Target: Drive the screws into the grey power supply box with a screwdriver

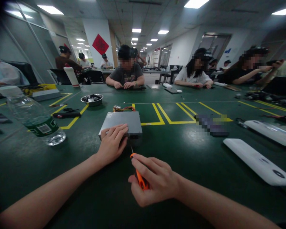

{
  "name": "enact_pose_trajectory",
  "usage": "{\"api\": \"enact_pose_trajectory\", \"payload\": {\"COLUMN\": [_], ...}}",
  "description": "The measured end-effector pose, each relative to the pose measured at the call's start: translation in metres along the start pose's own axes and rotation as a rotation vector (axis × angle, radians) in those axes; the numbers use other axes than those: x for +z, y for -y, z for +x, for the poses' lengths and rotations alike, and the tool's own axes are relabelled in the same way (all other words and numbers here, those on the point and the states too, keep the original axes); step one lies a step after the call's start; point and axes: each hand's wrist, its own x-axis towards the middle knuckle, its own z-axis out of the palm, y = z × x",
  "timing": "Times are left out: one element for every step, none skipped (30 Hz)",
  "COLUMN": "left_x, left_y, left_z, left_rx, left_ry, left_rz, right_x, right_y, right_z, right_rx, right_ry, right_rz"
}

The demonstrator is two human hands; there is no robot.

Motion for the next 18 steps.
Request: {"api": "enact_pose_trajectory", "payload": {"left_x": [0.0,0.0,0.0,0.0,0.0,0.0,0.0,0.0,0.0,0.0,0.0,0.0,0.0,0.0,0.0,0.001,0.001,0.001], "left_y": [0.0,0.0,0.0,0.0,0.0,0.0,0.0,0.0,0.0,0.0,0.0,-0.001,-0.001,-0.001,-0.001,-0.001,-0.001,-0.001], "left_z": [0.0,0.0,0.0,0.0,0.0,0.0,0.0,0.001,0.001,0.001,0.001,0.002,0.002,0.002,0.002,0.002,0.002,0.002], "left_rx": [-0.001,-0.001,0.0,0.002,0.004,0.006,0.008,0.008,0.008,0.006,0.004,0.002,0.001,-0.001,-0.002,-0.004,-0.004,-0.005], "left_ry": [0.001,0.001,0.003,0.004,0.006,0.005,0.003,0.002,-0.001,-0.001,0.0,0.002,0.004,0.005,0.005,0.007,0.008,0.01], "left_rz": [0.003,0.004,0.004,0.003,0.0,-0.003,-0.006,-0.008,-0.009,-0.008,-0.006,-0.003,0.0,0.003,0.005,0.007,0.009,0.012], "right_x": [0.0,0.0,-0.001,-0.001,-0.002,-0.003,-0.004,-0.005,-0.007,-0.008,-0.009,-0.009,-0.009,-0.009,-0.009,-0.008,-0.008,-0.008], "right_y": [0.001,0.001,0.002,0.001,0.0,-0.001,-0.004,-0.006,-0.009,-0.011,-0.013,-0.014,-0.013,-0.013,-0.012,-0.01,-0.009,-0.008], "right_z": [0.001,0.001,0.001,0.001,0.001,0.0,0.0,0.0,0.0,0.0,0.0,0.0,0.0,0.0,0.0,0.001,0.001,0.002], "right_rx": [0.001,-0.004,-0.013,-0.031,-0.064,-0.106,-0.149,-0.19,-0.2,-0.2,-0.185,-0.162,-0.138,-0.117,-0.097,-0.082,-0.067,-0.06], "right_ry": [0.009,0.02,0.036,0.05,0.058,0.062,0.061,0.054,0.054,0.049,0.046,0.037,0.023,0.018,0.022,0.032,0.044,0.051], "right_rz": [0.004,0.003,-0.003,-0.02,-0.047,-0.081,-0.12,-0.156,-0.177,-0.181,-0.172,-0.155,-0.13,-0.105,-0.084,-0.067,-0.055,-0.048]}}
